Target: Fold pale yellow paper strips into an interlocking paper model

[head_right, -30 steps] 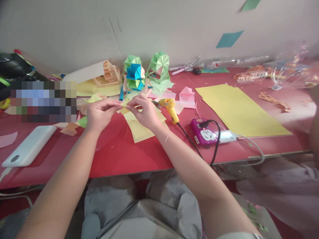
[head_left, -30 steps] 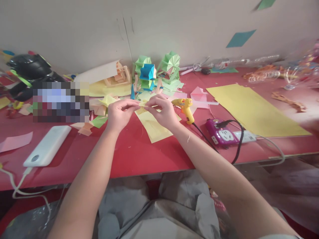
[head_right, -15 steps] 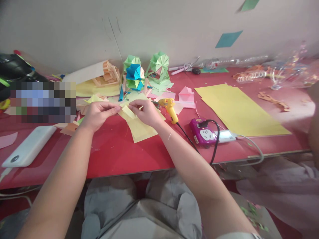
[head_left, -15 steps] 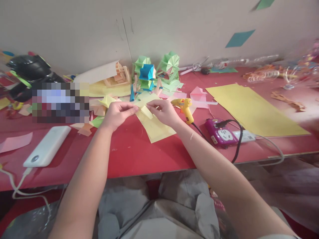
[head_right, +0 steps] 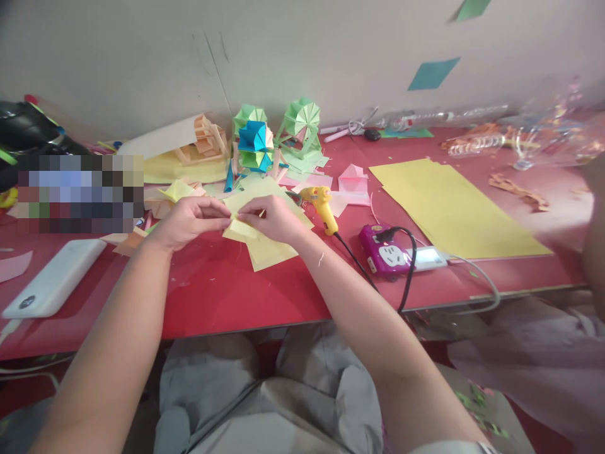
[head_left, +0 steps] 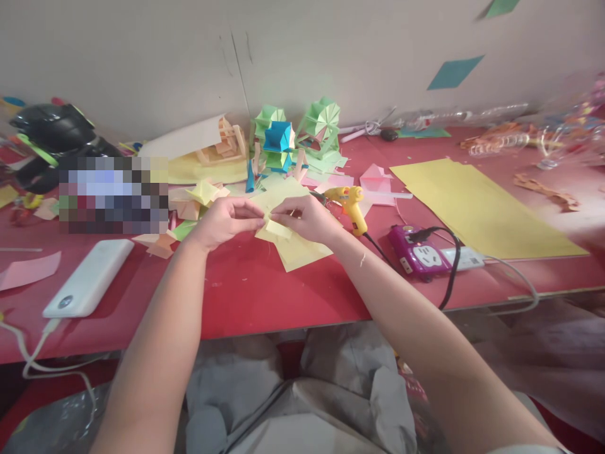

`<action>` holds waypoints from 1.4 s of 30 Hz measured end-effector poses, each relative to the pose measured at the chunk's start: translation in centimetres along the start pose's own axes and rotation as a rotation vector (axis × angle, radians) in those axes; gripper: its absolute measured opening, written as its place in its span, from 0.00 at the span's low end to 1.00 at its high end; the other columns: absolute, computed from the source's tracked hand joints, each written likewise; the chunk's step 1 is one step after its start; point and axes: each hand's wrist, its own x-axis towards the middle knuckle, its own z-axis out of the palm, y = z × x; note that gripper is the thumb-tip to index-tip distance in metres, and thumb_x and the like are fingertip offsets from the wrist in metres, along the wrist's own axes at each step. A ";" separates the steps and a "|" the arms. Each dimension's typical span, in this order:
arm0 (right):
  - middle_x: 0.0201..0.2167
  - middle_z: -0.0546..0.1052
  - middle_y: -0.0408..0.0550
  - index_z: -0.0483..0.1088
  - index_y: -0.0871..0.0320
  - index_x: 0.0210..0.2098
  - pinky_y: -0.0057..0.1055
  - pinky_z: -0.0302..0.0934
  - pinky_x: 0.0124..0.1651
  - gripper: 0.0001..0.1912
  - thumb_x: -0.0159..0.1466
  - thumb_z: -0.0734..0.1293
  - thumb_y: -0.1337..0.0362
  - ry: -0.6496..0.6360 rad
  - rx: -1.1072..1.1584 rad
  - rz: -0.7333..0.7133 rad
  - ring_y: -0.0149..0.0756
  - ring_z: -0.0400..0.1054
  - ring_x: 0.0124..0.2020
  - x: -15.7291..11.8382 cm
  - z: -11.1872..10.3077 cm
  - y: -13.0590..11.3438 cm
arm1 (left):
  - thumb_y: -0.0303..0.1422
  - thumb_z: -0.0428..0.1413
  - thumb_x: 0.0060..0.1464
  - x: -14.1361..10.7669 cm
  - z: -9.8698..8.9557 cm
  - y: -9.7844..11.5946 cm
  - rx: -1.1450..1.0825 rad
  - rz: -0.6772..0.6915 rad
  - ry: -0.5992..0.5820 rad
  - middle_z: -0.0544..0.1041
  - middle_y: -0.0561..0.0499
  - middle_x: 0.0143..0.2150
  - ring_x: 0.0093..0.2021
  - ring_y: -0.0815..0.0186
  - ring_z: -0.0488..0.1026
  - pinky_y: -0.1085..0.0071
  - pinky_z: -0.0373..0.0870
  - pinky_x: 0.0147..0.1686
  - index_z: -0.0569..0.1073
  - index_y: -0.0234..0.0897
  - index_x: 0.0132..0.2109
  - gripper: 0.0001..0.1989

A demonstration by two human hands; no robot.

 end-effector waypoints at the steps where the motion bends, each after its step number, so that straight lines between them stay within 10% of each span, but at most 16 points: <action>1: 0.32 0.82 0.48 0.79 0.58 0.32 0.31 0.63 0.35 0.11 0.64 0.69 0.58 -0.010 -0.007 -0.002 0.32 0.70 0.31 0.0 0.0 -0.2 | 0.41 0.72 0.43 0.0 0.1 0.1 0.015 -0.012 0.010 0.84 0.46 0.31 0.30 0.59 0.82 0.67 0.79 0.30 0.81 0.37 0.36 0.16; 17: 0.21 0.67 0.39 0.70 0.60 0.25 0.27 0.53 0.28 0.15 0.65 0.67 0.59 -0.053 0.036 0.089 0.24 0.55 0.23 0.0 -0.2 -1.6 | 0.38 0.72 0.43 -0.3 0.3 1.4 -0.011 -0.152 -0.114 0.83 0.49 0.31 0.32 0.63 0.80 0.67 0.79 0.36 0.81 0.36 0.38 0.16; 31: 0.24 0.71 0.43 0.70 0.59 0.27 0.28 0.58 0.31 0.17 0.65 0.67 0.52 0.250 0.064 0.070 0.29 0.62 0.27 0.2 0.3 -0.5 | 0.43 0.71 0.45 0.1 1.6 0.8 -0.061 0.062 0.118 0.83 0.48 0.36 0.38 0.62 0.80 0.66 0.79 0.42 0.81 0.37 0.36 0.16; 42: 0.21 0.64 0.40 0.65 0.58 0.24 0.29 0.54 0.30 0.29 0.69 0.60 0.40 0.176 0.053 0.053 0.27 0.57 0.24 0.1 0.4 -1.0 | 0.42 0.74 0.39 0.5 1.8 0.3 -0.032 0.016 0.252 0.83 0.48 0.31 0.35 0.60 0.81 0.66 0.79 0.39 0.82 0.37 0.36 0.19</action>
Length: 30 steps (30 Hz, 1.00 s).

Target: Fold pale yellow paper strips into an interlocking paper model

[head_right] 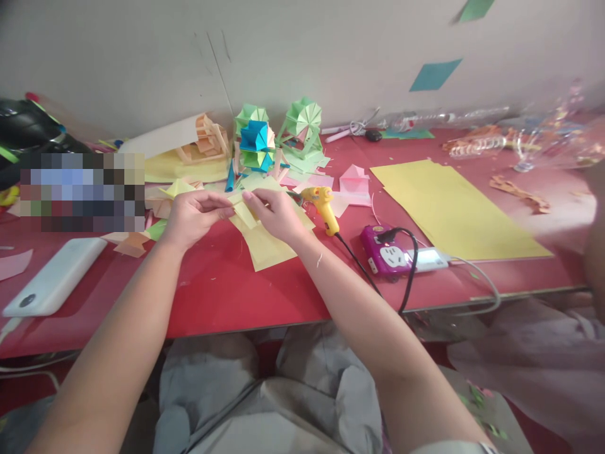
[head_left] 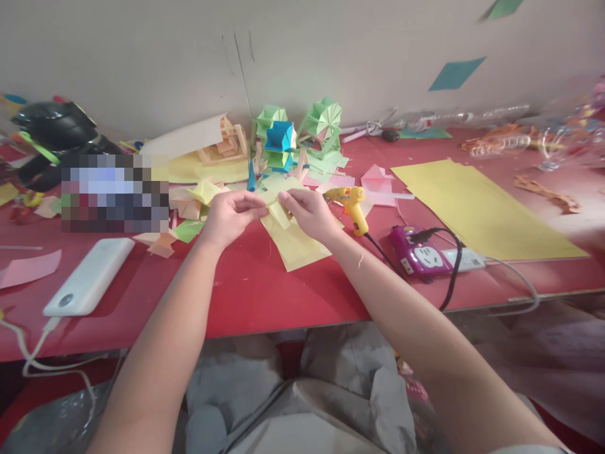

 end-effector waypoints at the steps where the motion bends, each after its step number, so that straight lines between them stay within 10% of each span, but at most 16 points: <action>1: 0.22 0.65 0.41 0.66 0.58 0.25 0.29 0.55 0.30 0.30 0.68 0.60 0.39 -0.023 0.011 0.005 0.28 0.58 0.25 0.0 0.0 -0.1 | 0.42 0.74 0.39 -0.1 -0.1 0.1 -0.002 -0.020 0.002 0.84 0.48 0.32 0.35 0.60 0.82 0.66 0.79 0.38 0.82 0.37 0.39 0.21; 13: 0.29 0.75 0.45 0.71 0.58 0.32 0.31 0.62 0.36 0.14 0.65 0.68 0.53 -0.042 -0.030 0.012 0.31 0.65 0.30 0.1 0.2 0.6 | 0.42 0.73 0.40 -0.3 0.4 0.2 0.000 -0.119 -0.032 0.83 0.47 0.33 0.37 0.58 0.81 0.62 0.79 0.39 0.82 0.37 0.37 0.19; 21: 0.25 0.71 0.42 0.68 0.58 0.28 0.29 0.61 0.32 0.22 0.63 0.70 0.45 -0.089 -0.022 0.081 0.29 0.65 0.27 0.0 0.1 0.6 | 0.40 0.71 0.42 0.0 0.8 -0.1 0.029 -0.059 0.071 0.81 0.49 0.31 0.33 0.62 0.78 0.64 0.76 0.39 0.79 0.36 0.33 0.15; 30: 0.22 0.73 0.43 0.70 0.59 0.26 0.26 0.61 0.27 0.23 0.57 0.75 0.45 -0.199 0.057 0.224 0.31 0.71 0.25 -0.1 0.1 0.7 | 0.42 0.68 0.48 -0.4 0.9 0.2 0.113 -0.061 -0.123 0.81 0.49 0.33 0.37 0.61 0.78 0.67 0.73 0.39 0.79 0.37 0.33 0.13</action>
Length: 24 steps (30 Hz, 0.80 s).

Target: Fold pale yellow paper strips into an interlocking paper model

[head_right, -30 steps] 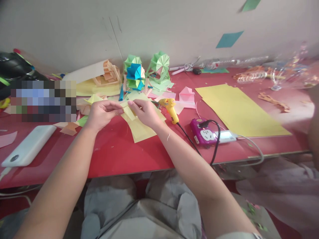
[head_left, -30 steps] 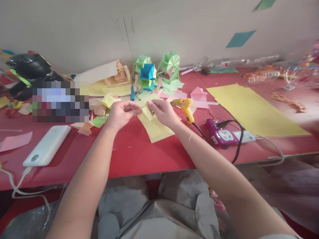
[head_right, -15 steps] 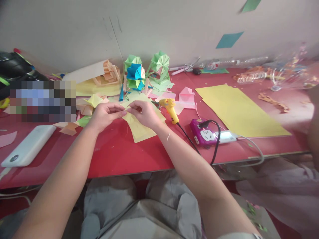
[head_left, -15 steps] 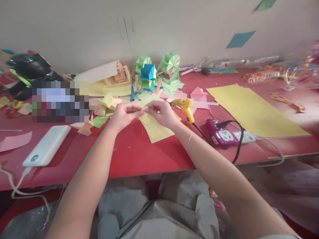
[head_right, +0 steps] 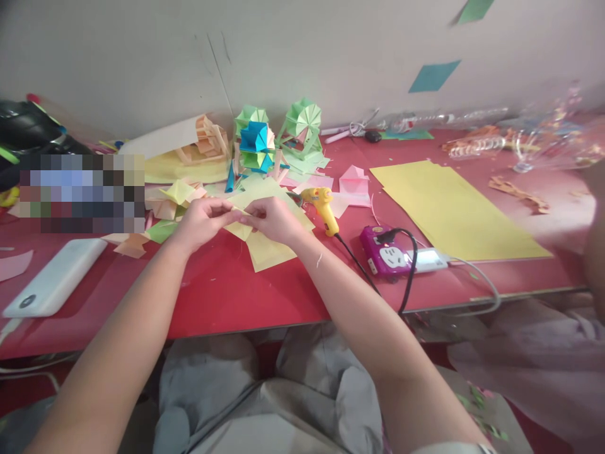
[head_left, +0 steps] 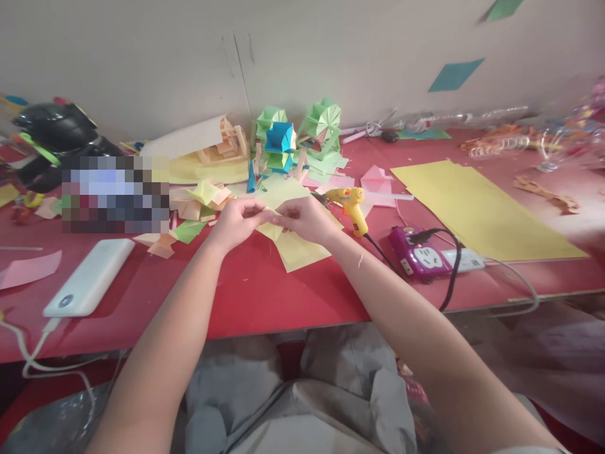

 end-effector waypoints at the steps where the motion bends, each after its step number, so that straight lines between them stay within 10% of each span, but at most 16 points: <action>1: 0.22 0.74 0.43 0.70 0.59 0.27 0.26 0.62 0.27 0.22 0.56 0.76 0.47 0.014 0.028 0.017 0.31 0.72 0.25 0.1 0.1 0.1 | 0.43 0.68 0.48 0.1 -0.1 -0.2 0.033 0.010 0.039 0.80 0.50 0.31 0.36 0.62 0.77 0.67 0.73 0.38 0.78 0.37 0.31 0.13; 7: 0.26 0.78 0.46 0.71 0.59 0.33 0.29 0.70 0.35 0.12 0.64 0.71 0.56 0.155 0.081 -0.035 0.30 0.73 0.27 0.4 0.0 0.7 | 0.47 0.64 0.54 1.2 -1.8 -0.7 -0.335 -0.028 0.759 0.79 0.48 0.50 0.44 0.63 0.78 0.67 0.78 0.39 0.71 0.44 0.47 0.19; 14: 0.25 0.77 0.45 0.71 0.60 0.32 0.29 0.68 0.34 0.11 0.67 0.67 0.59 0.081 -0.010 -0.048 0.30 0.73 0.27 0.1 0.1 0.3 | 0.48 0.64 0.53 1.4 -1.4 -1.1 -0.436 -0.241 0.346 0.77 0.37 0.56 0.56 0.51 0.77 0.58 0.77 0.52 0.72 0.39 0.49 0.23; 19: 0.36 0.81 0.52 0.75 0.60 0.37 0.37 0.69 0.45 0.06 0.65 0.68 0.64 0.193 -0.299 -0.126 0.38 0.76 0.38 0.1 -0.2 0.7 | 0.34 0.66 0.47 0.9 0.2 -1.5 -0.031 -0.201 0.287 0.77 0.40 0.55 0.63 0.51 0.71 0.53 0.66 0.63 0.75 0.37 0.47 0.19; 24: 0.60 0.73 0.58 0.77 0.58 0.52 0.47 0.61 0.64 0.21 0.61 0.74 0.59 0.031 -0.661 -0.095 0.52 0.67 0.63 0.1 -0.1 1.6 | 0.26 0.62 0.44 1.2 0.4 -1.0 -0.438 -0.345 0.337 0.76 0.42 0.52 0.59 0.57 0.74 0.59 0.69 0.61 0.70 0.38 0.45 0.18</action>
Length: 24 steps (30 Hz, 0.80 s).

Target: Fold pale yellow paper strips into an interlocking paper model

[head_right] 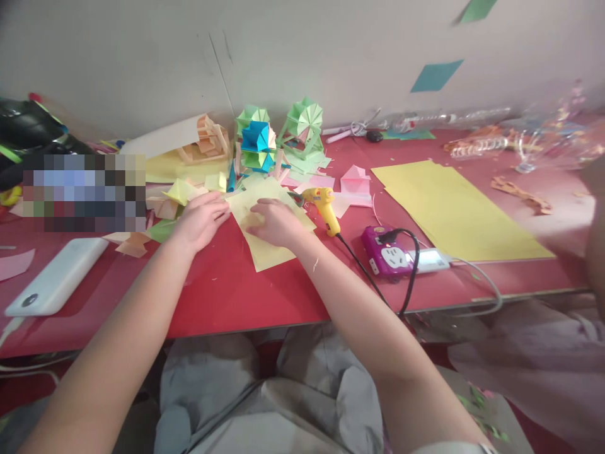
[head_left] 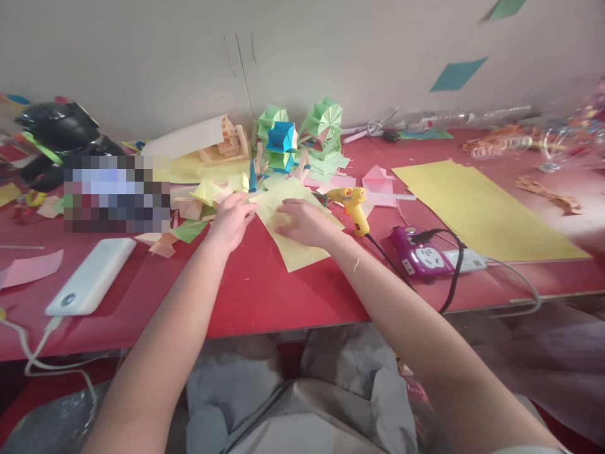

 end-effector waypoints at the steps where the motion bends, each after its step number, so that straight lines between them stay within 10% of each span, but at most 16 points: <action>1: 0.60 0.73 0.58 0.77 0.57 0.52 0.48 0.61 0.64 0.21 0.61 0.74 0.57 -0.045 -0.042 0.007 0.54 0.66 0.63 0.0 0.2 0.0 | 0.26 0.61 0.45 0.0 0.1 0.1 -0.065 -0.025 -0.015 0.76 0.44 0.49 0.55 0.59 0.76 0.60 0.71 0.59 0.69 0.38 0.44 0.17; 4: 0.58 0.75 0.57 0.77 0.55 0.52 0.49 0.62 0.62 0.22 0.61 0.74 0.55 -0.089 -0.096 0.006 0.56 0.66 0.63 -0.1 0.4 0.0 | 0.26 0.61 0.45 0.0 0.3 0.1 -0.102 -0.045 -0.061 0.75 0.48 0.42 0.46 0.63 0.78 0.63 0.75 0.51 0.67 0.39 0.40 0.15; 9: 0.62 0.72 0.57 0.75 0.55 0.56 0.50 0.61 0.63 0.25 0.60 0.75 0.58 -0.072 -0.086 0.016 0.57 0.65 0.65 -0.1 0.4 -0.2 | 0.28 0.66 0.43 0.2 0.5 -1.1 0.155 0.001 -0.039 0.70 0.39 0.60 0.44 0.61 0.78 0.65 0.77 0.40 0.72 0.38 0.50 0.24; 17: 0.64 0.71 0.62 0.73 0.61 0.59 0.45 0.61 0.65 0.26 0.62 0.73 0.63 -0.083 -0.035 0.023 0.53 0.65 0.66 0.2 0.3 0.3 | 0.38 0.67 0.46 0.4 -0.5 -2.1 0.870 0.367 -0.158 0.72 0.37 0.63 0.64 0.42 0.68 0.46 0.60 0.64 0.74 0.38 0.55 0.28; 24: 0.61 0.74 0.59 0.71 0.61 0.61 0.48 0.60 0.65 0.26 0.63 0.66 0.74 -0.015 -0.108 0.043 0.53 0.68 0.63 0.0 -0.1 0.1 | 0.41 0.64 0.53 0.0 -0.2 -1.8 1.108 0.372 -0.223 0.67 0.37 0.69 0.72 0.37 0.55 0.38 0.47 0.68 0.71 0.43 0.62 0.30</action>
